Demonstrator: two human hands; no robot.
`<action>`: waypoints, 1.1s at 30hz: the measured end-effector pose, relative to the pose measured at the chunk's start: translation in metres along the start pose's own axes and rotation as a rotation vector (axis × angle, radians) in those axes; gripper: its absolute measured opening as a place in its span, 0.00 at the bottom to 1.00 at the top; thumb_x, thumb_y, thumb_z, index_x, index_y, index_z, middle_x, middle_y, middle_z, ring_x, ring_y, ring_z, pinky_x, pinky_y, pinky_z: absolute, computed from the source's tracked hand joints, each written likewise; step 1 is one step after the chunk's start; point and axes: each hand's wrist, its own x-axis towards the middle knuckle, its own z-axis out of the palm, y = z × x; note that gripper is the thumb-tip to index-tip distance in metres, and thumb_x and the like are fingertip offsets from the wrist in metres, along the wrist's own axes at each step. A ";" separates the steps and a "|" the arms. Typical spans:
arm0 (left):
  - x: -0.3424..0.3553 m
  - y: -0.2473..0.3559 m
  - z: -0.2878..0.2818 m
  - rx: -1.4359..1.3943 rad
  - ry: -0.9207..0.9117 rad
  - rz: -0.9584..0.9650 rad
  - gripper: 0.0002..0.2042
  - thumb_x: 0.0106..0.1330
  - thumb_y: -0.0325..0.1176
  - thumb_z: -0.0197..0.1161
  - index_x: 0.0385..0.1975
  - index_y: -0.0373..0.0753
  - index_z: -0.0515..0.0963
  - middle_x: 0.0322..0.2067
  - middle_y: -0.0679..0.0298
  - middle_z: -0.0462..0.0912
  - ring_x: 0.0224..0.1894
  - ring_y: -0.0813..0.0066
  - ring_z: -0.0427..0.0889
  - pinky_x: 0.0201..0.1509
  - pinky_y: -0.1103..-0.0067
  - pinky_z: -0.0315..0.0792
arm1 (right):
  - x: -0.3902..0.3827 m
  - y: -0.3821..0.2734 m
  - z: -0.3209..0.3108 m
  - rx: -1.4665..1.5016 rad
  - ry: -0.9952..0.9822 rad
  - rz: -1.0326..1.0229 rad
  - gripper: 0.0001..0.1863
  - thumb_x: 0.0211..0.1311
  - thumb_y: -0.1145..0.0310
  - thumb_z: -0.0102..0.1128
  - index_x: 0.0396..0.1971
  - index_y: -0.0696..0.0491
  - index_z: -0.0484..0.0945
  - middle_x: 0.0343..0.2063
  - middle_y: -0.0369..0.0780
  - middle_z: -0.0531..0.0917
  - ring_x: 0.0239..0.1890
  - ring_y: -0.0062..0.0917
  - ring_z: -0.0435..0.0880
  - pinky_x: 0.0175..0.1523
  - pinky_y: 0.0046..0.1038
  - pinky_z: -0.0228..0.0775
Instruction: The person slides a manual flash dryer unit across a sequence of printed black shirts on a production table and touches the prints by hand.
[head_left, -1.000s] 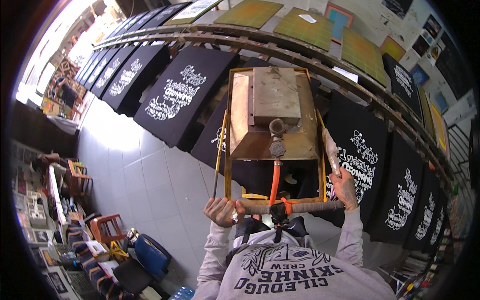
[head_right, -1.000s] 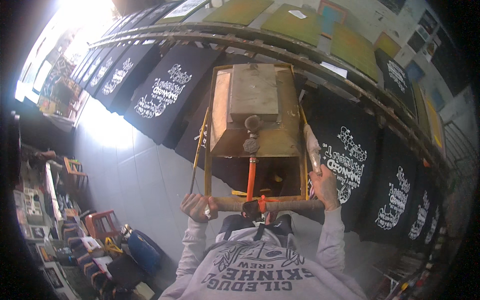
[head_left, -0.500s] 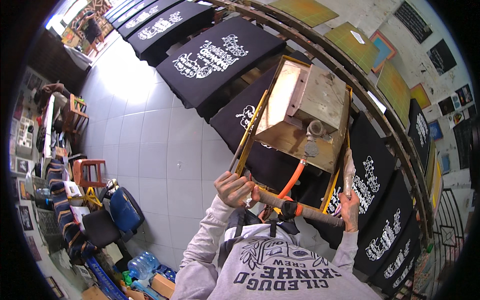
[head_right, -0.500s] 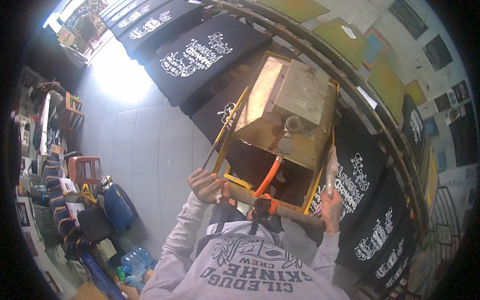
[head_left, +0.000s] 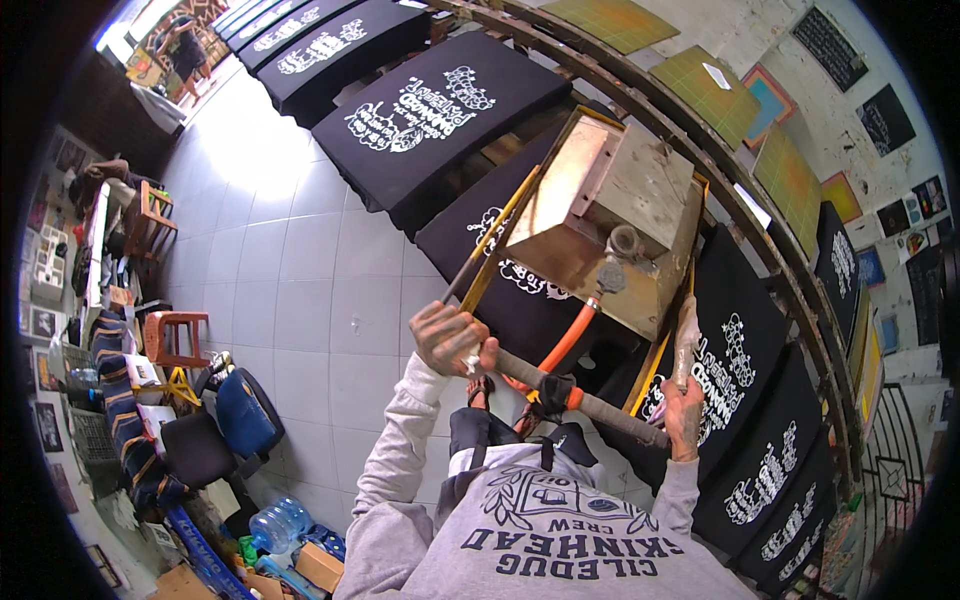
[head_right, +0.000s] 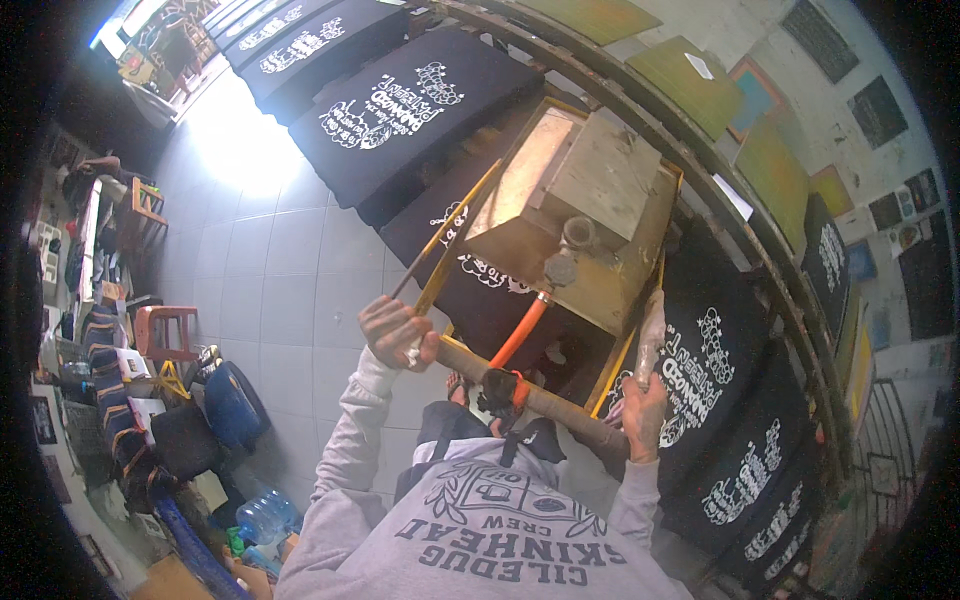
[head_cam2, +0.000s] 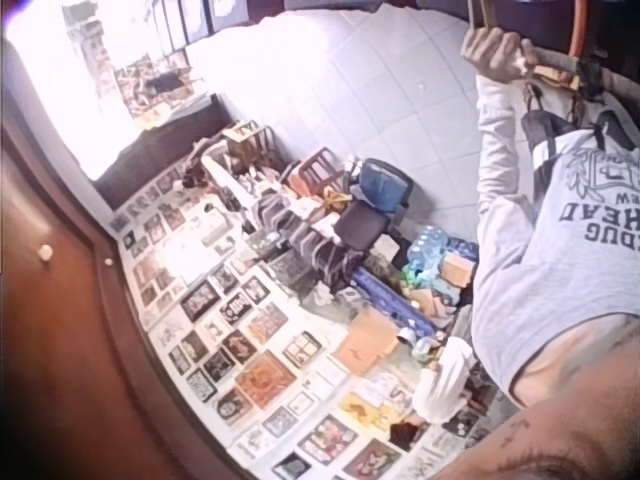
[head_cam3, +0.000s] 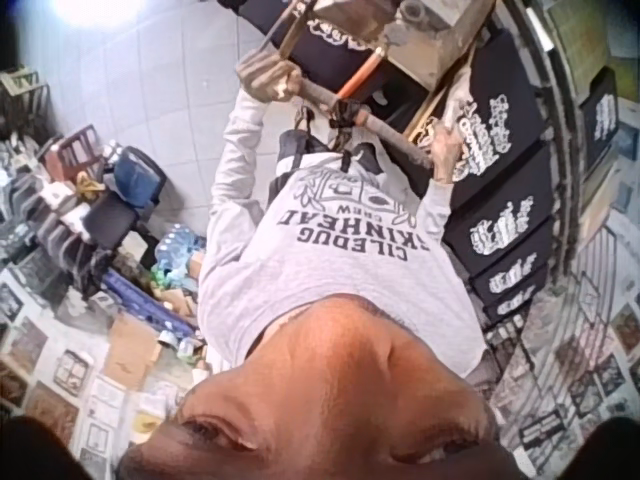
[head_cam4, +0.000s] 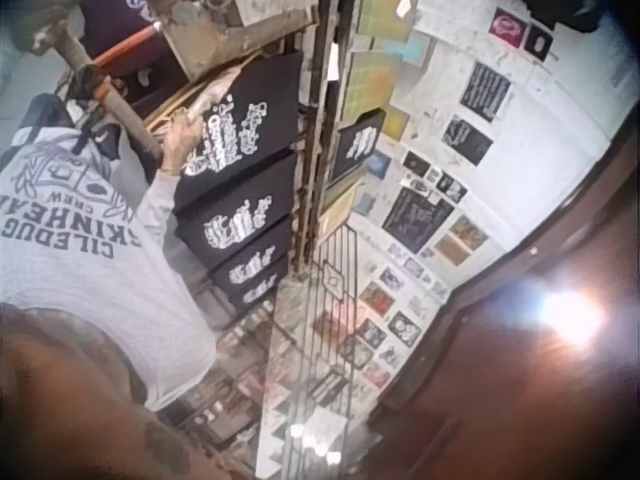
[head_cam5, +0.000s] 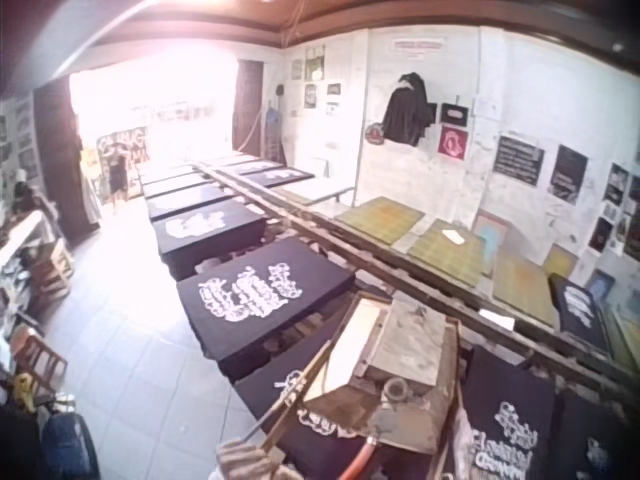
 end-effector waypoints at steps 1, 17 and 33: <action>0.000 -0.005 0.000 -0.002 -0.003 0.002 0.06 0.50 0.35 0.65 0.16 0.44 0.77 0.13 0.70 0.70 0.14 0.71 0.69 0.22 0.72 0.60 | 0.001 0.001 0.005 0.025 -0.002 0.015 0.09 0.64 0.68 0.63 0.33 0.58 0.75 0.18 0.36 0.75 0.13 0.22 0.74 0.20 0.29 0.67; 0.025 -0.085 -0.012 -0.163 -0.069 0.134 0.06 0.51 0.34 0.65 0.17 0.43 0.77 0.14 0.67 0.69 0.14 0.68 0.69 0.21 0.72 0.61 | -0.018 -0.001 0.065 -0.089 0.187 -0.005 0.13 0.59 0.65 0.65 0.33 0.61 0.77 0.24 0.43 0.79 0.27 0.32 0.77 0.36 0.37 0.68; 0.058 -0.133 0.024 -0.313 -0.068 0.225 0.06 0.51 0.35 0.66 0.19 0.42 0.79 0.16 0.65 0.76 0.15 0.66 0.75 0.22 0.72 0.66 | -0.002 -0.032 0.079 -0.165 0.265 0.026 0.20 0.57 0.62 0.64 0.41 0.64 0.81 0.29 0.51 0.85 0.32 0.36 0.84 0.40 0.38 0.72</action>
